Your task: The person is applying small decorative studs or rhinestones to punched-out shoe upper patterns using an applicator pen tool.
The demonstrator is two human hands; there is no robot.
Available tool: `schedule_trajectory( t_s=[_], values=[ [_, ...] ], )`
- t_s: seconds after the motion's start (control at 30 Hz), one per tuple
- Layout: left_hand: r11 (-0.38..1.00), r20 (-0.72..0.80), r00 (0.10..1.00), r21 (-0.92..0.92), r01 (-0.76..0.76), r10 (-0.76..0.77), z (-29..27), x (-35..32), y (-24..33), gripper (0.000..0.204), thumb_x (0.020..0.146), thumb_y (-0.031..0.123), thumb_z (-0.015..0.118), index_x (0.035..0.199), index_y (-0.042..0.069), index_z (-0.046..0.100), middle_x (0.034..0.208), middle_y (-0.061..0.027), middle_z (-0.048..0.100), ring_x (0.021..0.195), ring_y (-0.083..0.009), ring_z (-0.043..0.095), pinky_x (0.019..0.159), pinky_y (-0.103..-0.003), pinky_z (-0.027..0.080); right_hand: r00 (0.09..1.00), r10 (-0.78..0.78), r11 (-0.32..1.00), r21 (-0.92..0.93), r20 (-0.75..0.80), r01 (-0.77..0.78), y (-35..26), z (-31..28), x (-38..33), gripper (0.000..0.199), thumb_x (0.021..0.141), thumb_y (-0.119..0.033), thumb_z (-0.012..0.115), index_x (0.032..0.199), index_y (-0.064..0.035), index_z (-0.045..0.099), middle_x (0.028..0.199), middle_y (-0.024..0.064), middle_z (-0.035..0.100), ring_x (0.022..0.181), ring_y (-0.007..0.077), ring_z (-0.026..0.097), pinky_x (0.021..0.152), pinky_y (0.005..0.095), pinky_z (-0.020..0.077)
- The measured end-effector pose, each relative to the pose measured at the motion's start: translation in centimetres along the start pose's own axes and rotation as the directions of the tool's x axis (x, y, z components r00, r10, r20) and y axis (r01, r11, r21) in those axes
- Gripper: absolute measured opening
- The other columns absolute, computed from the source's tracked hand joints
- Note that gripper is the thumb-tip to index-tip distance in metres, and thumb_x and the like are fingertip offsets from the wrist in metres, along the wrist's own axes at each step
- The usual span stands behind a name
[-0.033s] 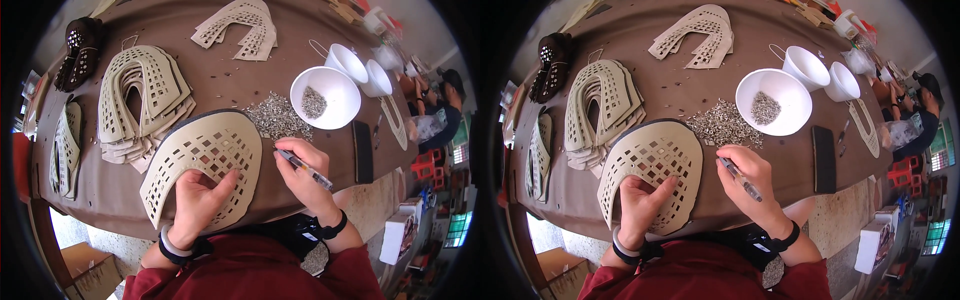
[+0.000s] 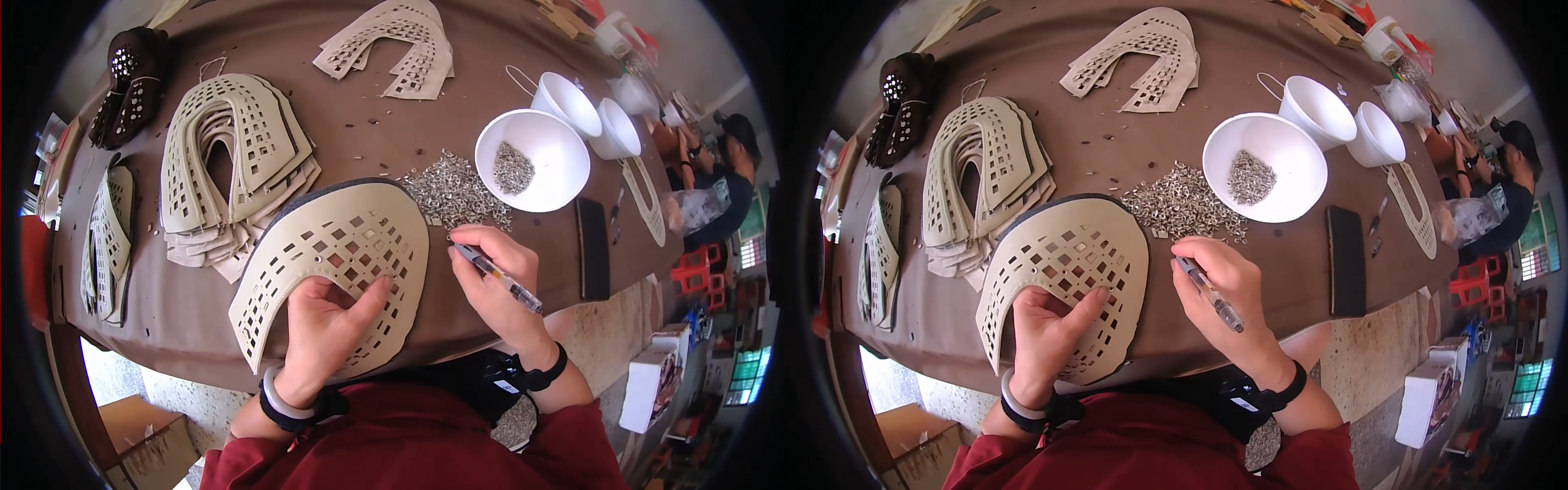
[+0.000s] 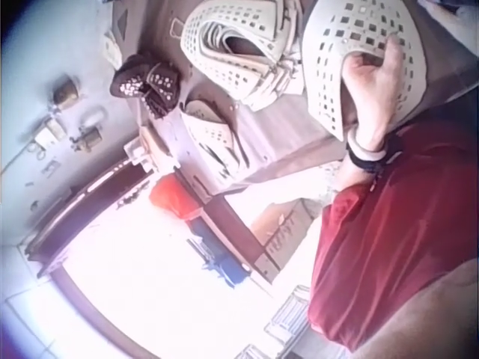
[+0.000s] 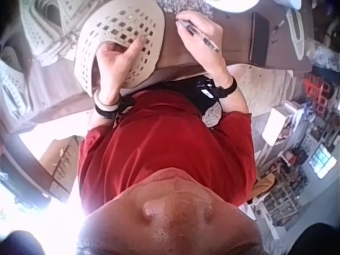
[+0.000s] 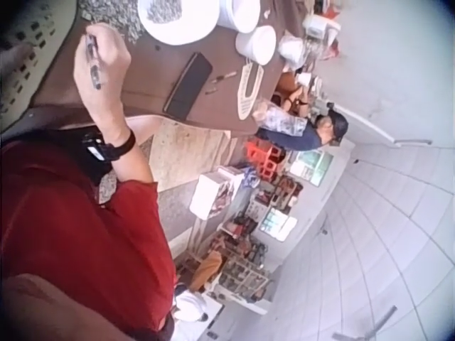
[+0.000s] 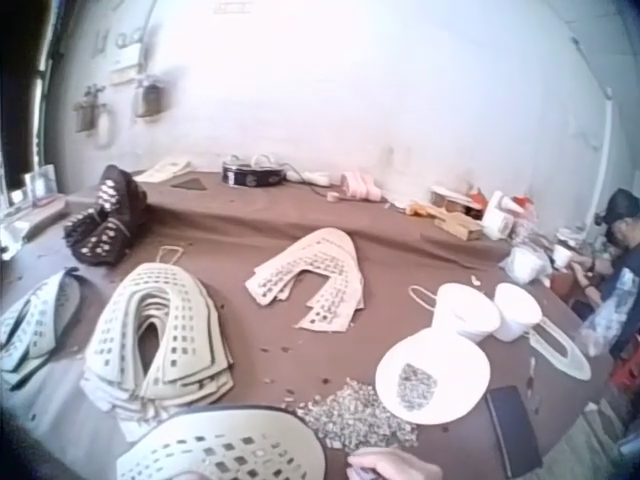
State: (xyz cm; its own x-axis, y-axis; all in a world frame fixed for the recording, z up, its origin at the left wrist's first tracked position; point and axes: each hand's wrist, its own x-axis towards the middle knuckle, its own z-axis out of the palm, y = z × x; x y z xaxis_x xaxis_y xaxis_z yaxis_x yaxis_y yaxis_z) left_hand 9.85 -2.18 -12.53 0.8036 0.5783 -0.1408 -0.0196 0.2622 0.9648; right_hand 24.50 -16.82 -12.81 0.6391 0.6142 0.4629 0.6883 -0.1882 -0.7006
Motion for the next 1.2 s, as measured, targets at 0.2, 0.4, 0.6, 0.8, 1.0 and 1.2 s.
schedule_trajectory(
  t_s=[0.2, 0.4, 0.6, 0.8, 1.0, 1.2],
  values=[
    [1.0, 0.01, 1.0, 0.026, 0.001, -0.001, -0.2, 0.0, -0.1, 0.026, 0.085, 0.002, 0.07, 0.109, -0.006, 0.064, 0.101, -0.0094, 0.071, 0.088, -0.0127, 0.067, 0.079, -0.026, 0.054, 0.999, -0.015, 0.999, -0.05, 0.042, 0.017, -0.2, -0.1, 0.4, 0.016, 0.076, 0.003, 0.069, 0.091, -0.0006, 0.063, 0.088, 0.0142, 0.067, 0.076, 0.0288, 0.066, 0.068, 0.0334, 0.053],
    [1.0, 0.025, 1.0, 0.009, 0.013, -0.013, -0.3, 0.0, 0.1, 0.025, 0.086, 0.003, 0.069, 0.108, -0.006, 0.064, 0.1, -0.0092, 0.071, 0.088, -0.0123, 0.067, 0.079, -0.026, 0.054, 0.984, -0.134, 0.981, -0.128, 0.117, 0.149, -0.6, -0.3, 0.9, 0.017, 0.074, 0.005, 0.068, 0.088, -0.0009, 0.06, 0.087, 0.0134, 0.066, 0.078, 0.031, 0.065, 0.069, 0.0364, 0.0528],
    [0.999, 0.013, 1.0, -0.041, 0.007, -0.006, -0.4, 0.0, 0.0, 0.024, 0.086, 0.004, 0.068, 0.108, -0.005, 0.064, 0.1, -0.0081, 0.071, 0.087, -0.0117, 0.066, 0.077, -0.025, 0.053, 0.975, -0.139, 0.966, -0.192, 0.174, 0.172, -0.9, -0.5, 1.1, 0.017, 0.073, 0.006, 0.068, 0.087, -0.0003, 0.06, 0.086, 0.0134, 0.066, 0.077, 0.0311, 0.065, 0.068, 0.0352, 0.0532],
    [0.998, 0.044, 0.998, 0.05, 0.049, -0.051, -0.5, 0.0, 0.2, 0.025, 0.087, 0.005, 0.067, 0.109, -0.005, 0.063, 0.103, -0.0087, 0.07, 0.091, -0.0116, 0.065, 0.081, -0.026, 0.052, 0.994, 0.077, 0.975, 0.202, 0.075, -0.091, -0.9, -0.8, 1.0, 0.011, 0.082, 0.002, 0.068, 0.092, 0.001, 0.065, 0.091, 0.0091, 0.07, 0.074, 0.0096, 0.065, 0.067, 0.0245, 0.0518],
    [1.0, 0.003, 1.0, 0.013, 0.023, -0.023, -0.3, 0.1, 0.0, 0.023, 0.087, 0.008, 0.067, 0.106, -0.005, 0.065, 0.097, -0.0079, 0.071, 0.085, -0.0105, 0.065, 0.075, -0.025, 0.052, 0.964, 0.223, 0.941, 0.225, 0.147, -0.252, -0.6, -1.1, 0.6, 0.011, 0.082, 0.002, 0.067, 0.093, 0.0007, 0.066, 0.091, 0.0071, 0.07, 0.078, 0.0085, 0.064, 0.07, 0.0222, 0.0504],
    [0.978, 0.026, 0.997, 0.199, 0.061, -0.067, -0.8, 0.2, -0.8, 0.023, 0.088, 0.01, 0.068, 0.104, -0.005, 0.066, 0.094, -0.0071, 0.071, 0.082, -0.0093, 0.065, 0.072, -0.024, 0.052, 0.939, 0.228, 0.685, 0.643, 0.259, -0.344, -1.3, -0.7, 0.4, 0.011, 0.086, 0.003, 0.065, 0.097, 0.0029, 0.063, 0.101, 0.0126, 0.068, 0.089, 0.012, 0.065, 0.079, 0.0249, 0.0526]
  ],
)
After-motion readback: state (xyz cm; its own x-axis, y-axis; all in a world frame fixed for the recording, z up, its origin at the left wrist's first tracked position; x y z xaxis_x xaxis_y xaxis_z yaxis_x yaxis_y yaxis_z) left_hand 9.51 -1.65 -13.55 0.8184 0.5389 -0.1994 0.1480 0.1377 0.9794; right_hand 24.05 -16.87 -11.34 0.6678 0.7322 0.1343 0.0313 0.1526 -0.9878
